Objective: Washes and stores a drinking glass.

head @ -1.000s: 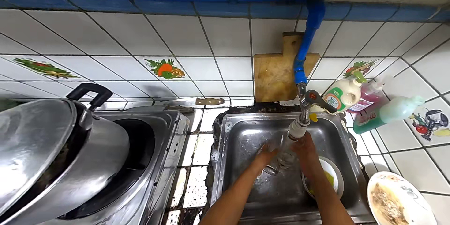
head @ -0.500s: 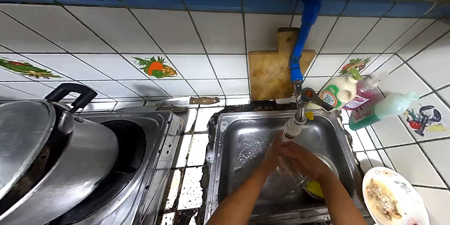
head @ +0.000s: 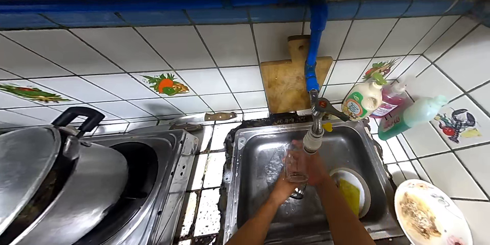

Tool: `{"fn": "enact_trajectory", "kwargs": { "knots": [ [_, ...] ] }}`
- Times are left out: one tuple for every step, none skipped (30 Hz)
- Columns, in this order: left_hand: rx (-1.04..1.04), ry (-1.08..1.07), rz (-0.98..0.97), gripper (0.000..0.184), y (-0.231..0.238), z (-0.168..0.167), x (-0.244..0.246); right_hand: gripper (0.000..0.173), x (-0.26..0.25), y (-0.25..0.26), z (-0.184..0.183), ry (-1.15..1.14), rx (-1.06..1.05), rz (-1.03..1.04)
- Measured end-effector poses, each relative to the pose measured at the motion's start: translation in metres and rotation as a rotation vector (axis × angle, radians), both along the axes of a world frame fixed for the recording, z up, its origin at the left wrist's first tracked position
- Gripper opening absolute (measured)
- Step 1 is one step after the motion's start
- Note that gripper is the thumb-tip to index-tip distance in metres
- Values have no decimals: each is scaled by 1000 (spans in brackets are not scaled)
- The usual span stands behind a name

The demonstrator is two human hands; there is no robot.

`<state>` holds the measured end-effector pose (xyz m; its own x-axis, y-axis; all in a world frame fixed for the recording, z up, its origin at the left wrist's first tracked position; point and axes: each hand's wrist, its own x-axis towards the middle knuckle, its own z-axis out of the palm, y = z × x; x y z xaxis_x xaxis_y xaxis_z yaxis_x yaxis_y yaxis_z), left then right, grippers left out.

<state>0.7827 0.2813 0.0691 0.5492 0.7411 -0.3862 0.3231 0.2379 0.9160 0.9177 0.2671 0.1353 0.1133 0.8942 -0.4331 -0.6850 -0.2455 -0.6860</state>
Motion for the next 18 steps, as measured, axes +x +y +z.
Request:
{"fn": "enact_trajectory", "kwargs": {
  "knots": [
    [68,13,-17,70,-4,1,6,47,1,-1,-1,60,-33,99],
    [130,15,-35,63,-9,1,11,54,6,-5,-2,79,-55,213],
    [157,-8,-40,54,-13,2,17,59,12,-11,0,63,-75,322],
    [138,-93,-3,44,-17,-2,24,58,18,-18,9,17,-99,407],
    [85,-218,51,40,-20,-4,31,55,25,-24,22,-41,-137,467],
    [90,-319,95,41,-22,-6,37,52,33,-29,35,-104,-163,528],
    [114,-361,117,49,-22,-6,43,47,40,-35,51,-192,-187,560],
    [95,-342,123,61,-21,-3,50,40,45,-41,70,-312,-220,549],
    [30,-281,154,65,-19,5,58,38,50,-46,88,-441,-249,517],
    [-51,-219,184,66,-19,16,64,45,55,-51,104,-562,-267,487],
    [-140,-167,217,67,-20,28,69,54,59,-56,119,-684,-258,454],
    [-218,-130,252,69,-20,37,73,62,61,-61,136,-792,-227,407],
    [-295,-113,285,71,-21,44,76,68,63,-65,151,-875,-170,351],
    [-367,-129,315,71,-21,49,77,73,65,-69,163,-944,-97,294],
    [-423,-166,332,68,-20,51,77,78,65,-72,175,-993,-28,241],
    [-466,-211,347,63,-20,52,75,80,64,-75,186,-1019,29,201],
    [-506,-257,350,59,-20,54,73,82,62,-78,196,-1035,74,177],
    [-549,-286,355,55,-20,57,70,83,58,-79,204,-1041,100,166]
  ]
}}
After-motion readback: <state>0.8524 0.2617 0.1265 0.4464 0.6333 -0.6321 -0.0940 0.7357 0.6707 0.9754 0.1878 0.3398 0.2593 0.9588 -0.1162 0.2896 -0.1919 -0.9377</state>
